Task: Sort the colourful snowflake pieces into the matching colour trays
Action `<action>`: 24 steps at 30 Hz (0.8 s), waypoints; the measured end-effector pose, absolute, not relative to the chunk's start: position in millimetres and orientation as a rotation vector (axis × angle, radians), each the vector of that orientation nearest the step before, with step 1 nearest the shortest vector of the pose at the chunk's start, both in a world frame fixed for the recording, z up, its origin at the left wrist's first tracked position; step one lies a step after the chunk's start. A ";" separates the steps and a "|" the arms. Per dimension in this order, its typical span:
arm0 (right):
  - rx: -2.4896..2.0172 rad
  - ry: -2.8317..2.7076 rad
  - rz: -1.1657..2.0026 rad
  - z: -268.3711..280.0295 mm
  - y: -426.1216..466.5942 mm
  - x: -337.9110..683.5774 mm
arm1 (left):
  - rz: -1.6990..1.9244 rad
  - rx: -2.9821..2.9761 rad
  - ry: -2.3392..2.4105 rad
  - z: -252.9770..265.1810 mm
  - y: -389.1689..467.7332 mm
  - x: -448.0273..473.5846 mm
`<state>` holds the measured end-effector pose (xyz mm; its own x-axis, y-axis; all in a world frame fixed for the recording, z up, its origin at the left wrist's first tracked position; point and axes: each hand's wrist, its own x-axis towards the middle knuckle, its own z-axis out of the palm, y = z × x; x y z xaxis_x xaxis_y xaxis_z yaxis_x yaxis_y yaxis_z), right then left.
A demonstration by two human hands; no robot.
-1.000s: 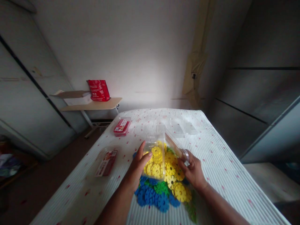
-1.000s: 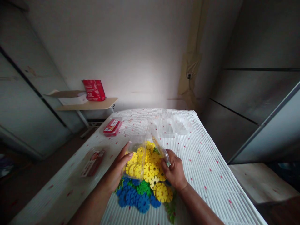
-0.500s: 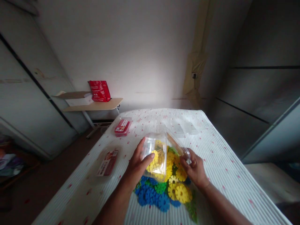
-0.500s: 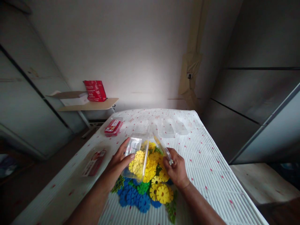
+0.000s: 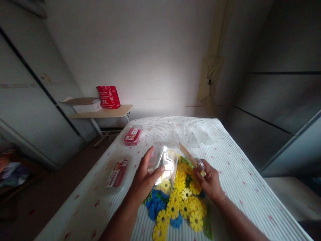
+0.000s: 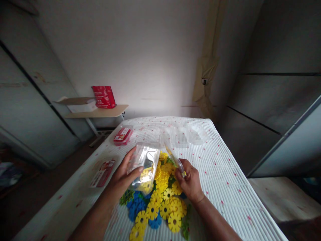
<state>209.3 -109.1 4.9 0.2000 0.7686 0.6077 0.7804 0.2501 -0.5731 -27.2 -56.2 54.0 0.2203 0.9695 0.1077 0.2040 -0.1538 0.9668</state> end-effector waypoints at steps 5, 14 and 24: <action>-1.527 -1.535 -0.035 4.0 -107.9 210.0 | 1.065 1.494 1.156 54.6 -52.7 -33.7; -1.493 -1.541 -0.026 0.0 -107.3 212.3 | 1.159 1.025 0.874 56.0 -42.3 -37.1; -1.234 -1.853 -0.412 4.6 -106.1 214.7 | 0.870 0.560 0.398 49.0 -54.6 -27.4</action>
<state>214.7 -106.1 4.6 -0.1523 0.5912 0.7920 0.8709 0.4592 -0.1752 -27.4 -54.6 49.0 0.5873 0.8030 -0.1016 -0.6019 0.5172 0.6084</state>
